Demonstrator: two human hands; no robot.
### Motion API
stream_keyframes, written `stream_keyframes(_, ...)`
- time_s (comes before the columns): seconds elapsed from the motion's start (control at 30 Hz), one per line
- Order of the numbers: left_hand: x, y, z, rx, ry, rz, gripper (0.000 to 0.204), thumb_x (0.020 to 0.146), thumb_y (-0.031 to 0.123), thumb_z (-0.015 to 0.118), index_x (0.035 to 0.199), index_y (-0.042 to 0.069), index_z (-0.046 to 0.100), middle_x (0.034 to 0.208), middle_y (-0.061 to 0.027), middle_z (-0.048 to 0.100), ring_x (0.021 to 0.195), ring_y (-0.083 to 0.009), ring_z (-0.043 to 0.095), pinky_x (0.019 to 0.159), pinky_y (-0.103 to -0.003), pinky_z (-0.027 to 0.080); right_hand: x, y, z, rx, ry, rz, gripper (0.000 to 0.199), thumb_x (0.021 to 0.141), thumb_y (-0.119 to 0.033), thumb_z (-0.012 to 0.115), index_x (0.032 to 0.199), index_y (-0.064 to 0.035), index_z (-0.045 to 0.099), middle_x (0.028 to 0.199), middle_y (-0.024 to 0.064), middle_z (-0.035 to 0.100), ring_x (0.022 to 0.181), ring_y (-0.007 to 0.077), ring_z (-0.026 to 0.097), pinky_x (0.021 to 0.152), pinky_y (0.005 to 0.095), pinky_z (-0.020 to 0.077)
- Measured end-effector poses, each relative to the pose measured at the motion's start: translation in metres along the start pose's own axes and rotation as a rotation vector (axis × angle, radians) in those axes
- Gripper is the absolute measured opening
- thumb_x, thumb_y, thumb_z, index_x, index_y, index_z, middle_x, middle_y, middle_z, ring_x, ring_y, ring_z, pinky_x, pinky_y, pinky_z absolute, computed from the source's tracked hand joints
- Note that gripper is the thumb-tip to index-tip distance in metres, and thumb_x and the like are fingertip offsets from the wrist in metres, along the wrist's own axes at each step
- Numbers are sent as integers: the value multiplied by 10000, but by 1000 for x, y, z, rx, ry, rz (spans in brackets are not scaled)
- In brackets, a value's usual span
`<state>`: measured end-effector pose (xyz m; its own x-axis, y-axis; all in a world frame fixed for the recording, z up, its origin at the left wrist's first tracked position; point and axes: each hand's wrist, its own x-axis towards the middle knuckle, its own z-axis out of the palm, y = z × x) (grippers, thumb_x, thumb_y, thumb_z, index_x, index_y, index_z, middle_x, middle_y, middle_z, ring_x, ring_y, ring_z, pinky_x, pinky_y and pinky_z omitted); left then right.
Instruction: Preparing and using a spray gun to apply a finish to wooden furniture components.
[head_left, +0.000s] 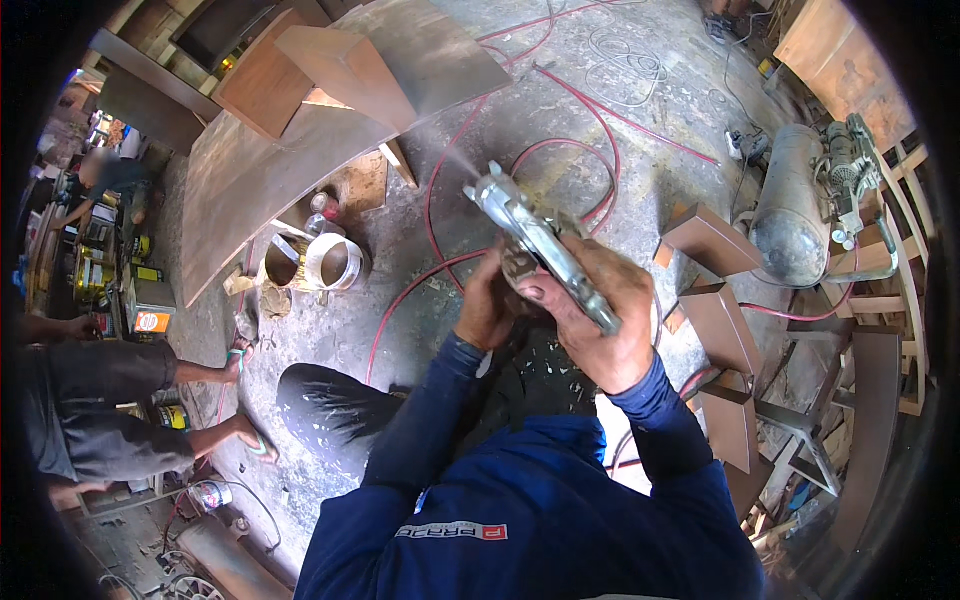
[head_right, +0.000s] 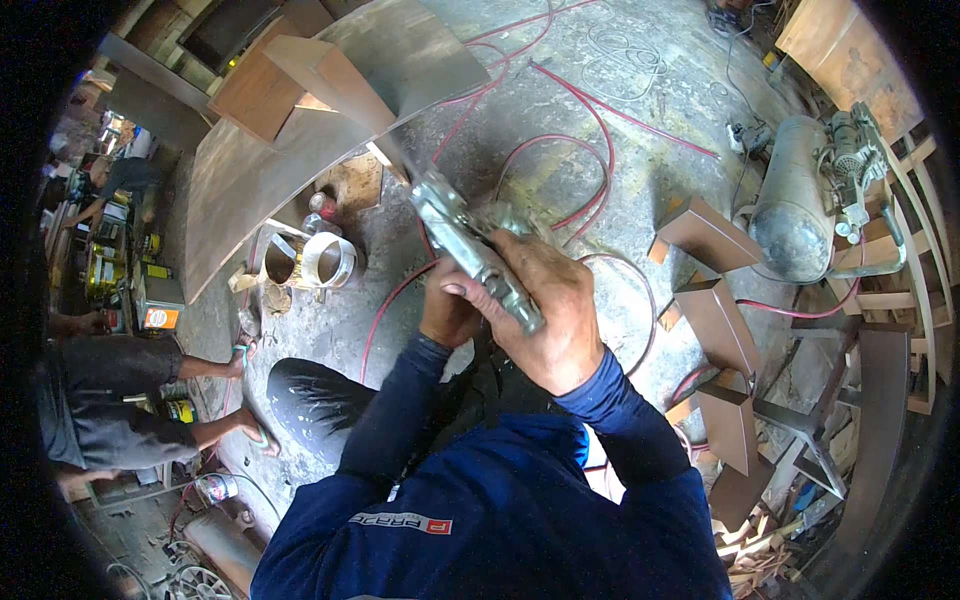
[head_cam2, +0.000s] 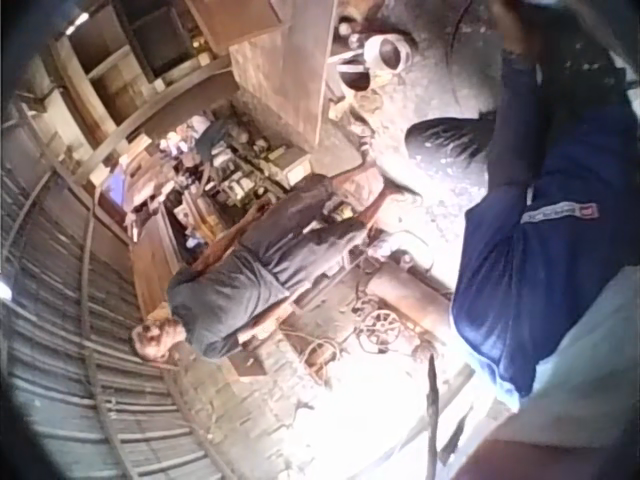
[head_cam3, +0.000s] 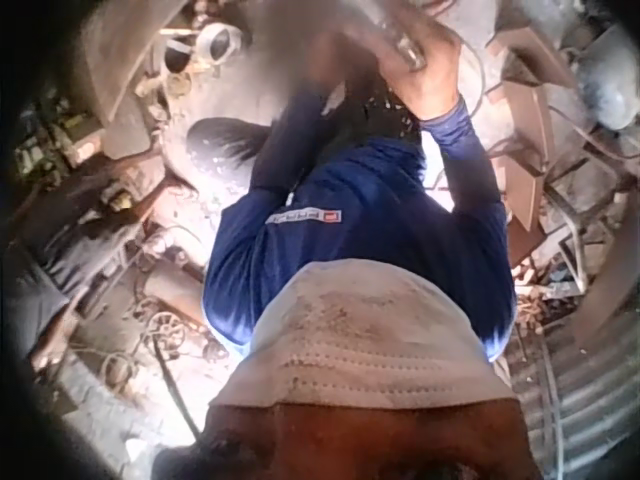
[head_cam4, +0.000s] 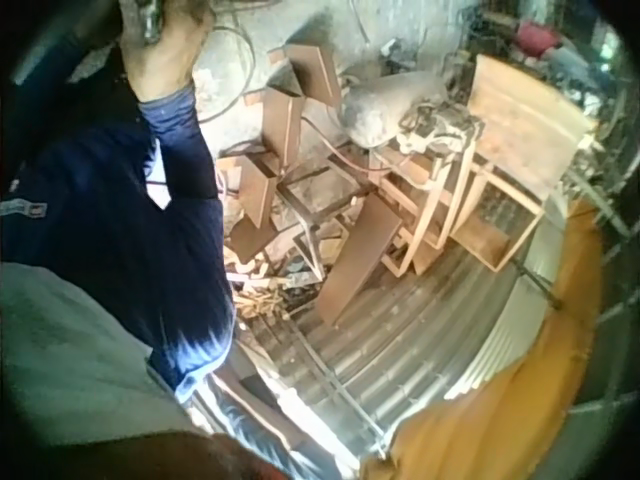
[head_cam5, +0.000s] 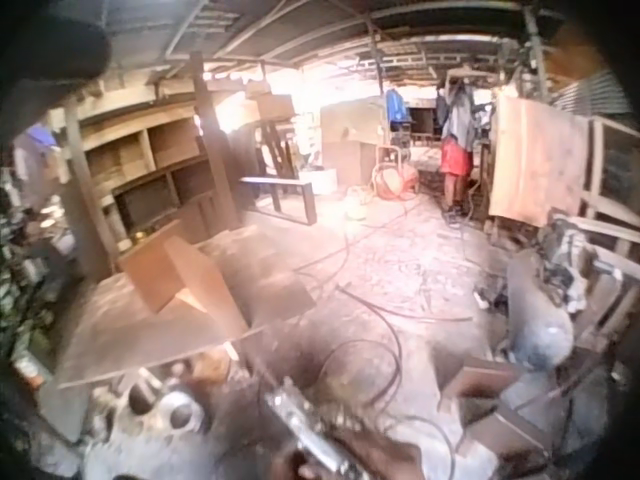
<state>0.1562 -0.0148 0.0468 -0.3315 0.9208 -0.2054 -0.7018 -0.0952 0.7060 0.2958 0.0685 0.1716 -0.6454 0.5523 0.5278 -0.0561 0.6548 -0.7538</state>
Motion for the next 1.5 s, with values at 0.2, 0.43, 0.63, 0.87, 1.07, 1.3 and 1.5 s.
stream_keyframes(0.2, 9, 24, 11, 103, 68, 117, 526, 1045, 466, 400, 1383, 76, 507, 1280, -97, 629, 1162, -254, 618, 1020, -427, 486, 14, 3, 2, 2, 106, -133, 460, 788, -205, 855, 1116, 55, 665, 934, 190, 724, 808, 288, 733, 715, 330, 547)
stream_keyframes(0.43, 0, -73, -23, -231, 20, -94, 546, 1017, 515, 413, 1373, 114, 519, 1317, -104, 605, 1181, -300, 614, 945, -567, 524, -17, 44, 12, 34, -91, 180, 433, 840, -247, 817, 1111, 60, 678, 877, 198, 711, 751, 284, 709, 719, 340, 538)
stream_keyframes(0.63, 25, -6, 18, -52, 43, 13, 561, 1024, 513, 395, 1436, 140, 477, 1357, -80, 591, 1199, -263, 610, 995, -464, 516, 14, 20, -16, 116, 13, 60, 427, 840, -234, 818, 1139, 38, 680, 902, 156, 721, 795, 238, 706, 711, 329, 543)
stream_keyframes(0.87, 41, 35, 41, 22, 60, -21, 558, 1039, 503, 342, 1472, 163, 430, 1375, -71, 580, 1211, -257, 591, 981, -504, 503, 39, 19, -23, 115, 85, -26, 417, 821, -208, 831, 1123, 35, 679, 961, 184, 725, 794, 299, 731, 714, 356, 556)
stream_keyframes(1.07, 46, -45, 4, -156, 120, -92, 498, 1040, 448, 398, 1375, 109, 545, 1308, -95, 624, 1192, -264, 612, 983, -453, 524, 12, 60, -11, 47, 38, 135, 386, 833, -270, 839, 1017, 49, 723, 820, 177, 727, 720, 198, 697, 686, 300, 527)
stream_keyframes(1.3, 29, -48, 17, -191, 185, -172, 483, 1034, 457, 417, 1366, 132, 550, 1322, -84, 615, 1197, -275, 611, 994, -489, 517, 0, 68, -10, 132, 13, 215, 337, 854, -245, 813, 958, 57, 706, 769, 202, 689, 653, 245, 680, 616, 346, 504)
stream_keyframes(1.5, 17, -53, -4, -131, 238, -163, 541, 970, 545, 520, 1327, 140, 543, 1266, -90, 617, 1166, -326, 607, 914, -563, 529, 0, 62, -7, 80, 7, 214, 330, 867, -255, 802, 971, 45, 713, 770, 194, 692, 668, 235, 679, 640, 353, 513)
